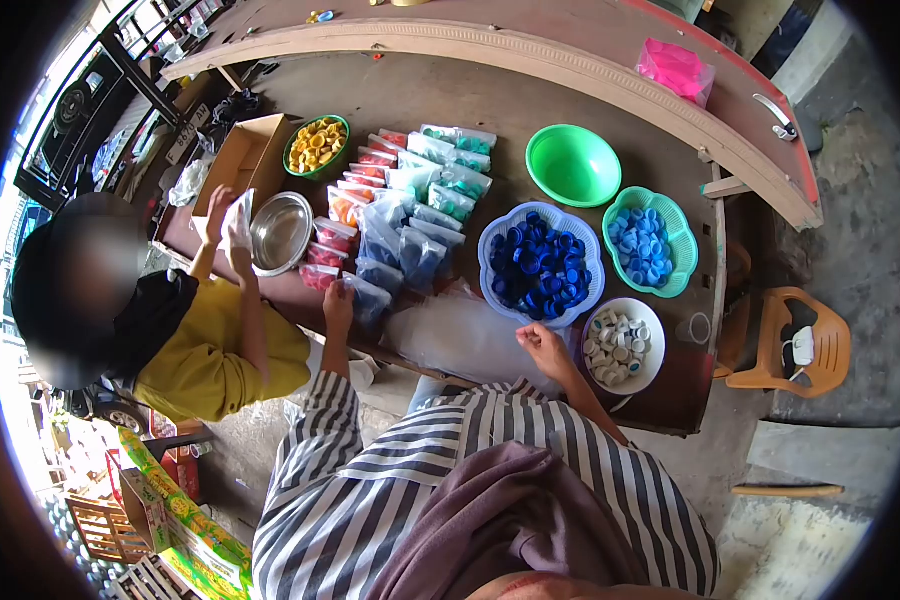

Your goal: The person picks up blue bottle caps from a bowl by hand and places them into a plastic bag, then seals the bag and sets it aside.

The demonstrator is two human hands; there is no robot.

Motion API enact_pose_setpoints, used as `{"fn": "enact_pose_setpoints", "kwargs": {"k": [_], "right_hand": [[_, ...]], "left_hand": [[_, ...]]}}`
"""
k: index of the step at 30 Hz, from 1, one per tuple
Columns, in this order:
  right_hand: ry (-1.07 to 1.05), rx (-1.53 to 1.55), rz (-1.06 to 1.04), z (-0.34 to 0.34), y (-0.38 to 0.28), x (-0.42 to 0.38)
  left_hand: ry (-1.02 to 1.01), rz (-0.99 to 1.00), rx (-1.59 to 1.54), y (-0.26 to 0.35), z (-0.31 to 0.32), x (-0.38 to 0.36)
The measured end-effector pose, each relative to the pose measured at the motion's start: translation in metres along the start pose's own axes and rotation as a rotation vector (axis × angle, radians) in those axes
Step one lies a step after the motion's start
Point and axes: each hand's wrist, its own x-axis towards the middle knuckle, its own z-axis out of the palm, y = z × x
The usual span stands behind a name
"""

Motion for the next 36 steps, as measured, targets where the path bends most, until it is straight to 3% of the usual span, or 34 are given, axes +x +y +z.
{"fn": "enact_pose_setpoints", "kwargs": {"k": [2, 3, 5, 9, 11, 12, 15, 16, 17, 19, 21, 23, 25, 27, 29, 31, 33, 35, 36], "right_hand": [[-0.009, -0.03, 0.027, 0.0, -0.004, -0.002], [-0.008, -0.022, 0.024, 0.002, -0.002, -0.005], [0.012, -0.001, 0.006, 0.002, 0.0, -0.003], [-0.008, -0.01, 0.053, -0.003, -0.01, -0.001], [-0.007, 0.009, 0.065, -0.002, -0.013, -0.001], [-0.01, 0.028, 0.027, -0.002, -0.009, 0.0], [-0.005, 0.035, 0.005, -0.005, -0.008, -0.001], [-0.008, 0.027, 0.015, -0.006, -0.009, -0.003], [0.002, 0.029, 0.026, -0.006, -0.009, -0.004], [0.049, -0.005, 0.014, -0.006, -0.008, -0.01], [0.063, 0.0, 0.009, -0.006, 0.005, -0.016], [0.067, 0.011, -0.014, -0.007, 0.004, -0.018], [0.056, 0.008, 0.028, -0.007, 0.0, -0.024], [0.072, 0.008, -0.003, -0.008, 0.0, -0.031], [0.078, 0.013, -0.006, -0.008, 0.009, -0.037], [0.079, 0.017, -0.013, -0.01, 0.016, -0.044], [0.116, -0.007, -0.048, -0.014, 0.019, -0.051], [0.113, -0.009, -0.075, -0.018, 0.026, -0.055], [0.134, -0.042, -0.061, -0.018, 0.029, -0.058]], "left_hand": [[0.303, 0.034, -0.146, 0.007, 0.016, -0.009], [0.305, 0.039, -0.139, 0.011, 0.02, -0.016], [0.457, -0.131, -0.025, 0.021, 0.031, -0.025], [0.405, -0.239, -0.153, 0.034, 0.046, -0.037], [0.185, -0.218, -0.354, 0.025, 0.055, -0.038], [0.175, -0.222, -0.352, 0.026, 0.053, -0.04], [0.308, -0.198, -0.276, 0.054, 0.032, -0.031], [0.443, -0.241, -0.227, 0.066, 0.029, -0.028], [0.429, -0.237, -0.227, 0.087, 0.02, -0.027], [0.464, -0.055, -0.275, 0.144, -0.007, -0.03], [0.213, 0.329, -0.436, 0.188, -0.029, -0.03], [0.048, 0.317, -0.552, 0.291, -0.071, -0.06], [-0.103, 0.581, -0.572, 0.346, -0.101, -0.086], [-0.308, 0.809, -0.868, 0.38, -0.123, -0.113], [-0.609, 0.893, -1.295, 0.407, -0.151, -0.142], [-0.702, 1.446, -1.287, 0.418, -0.156, -0.133], [-0.942, 1.197, -1.396, 0.431, -0.188, -0.153], [-0.672, 1.499, -1.571, 0.454, -0.172, -0.158], [-0.67, 1.533, -1.607, 0.457, -0.167, -0.162]]}}
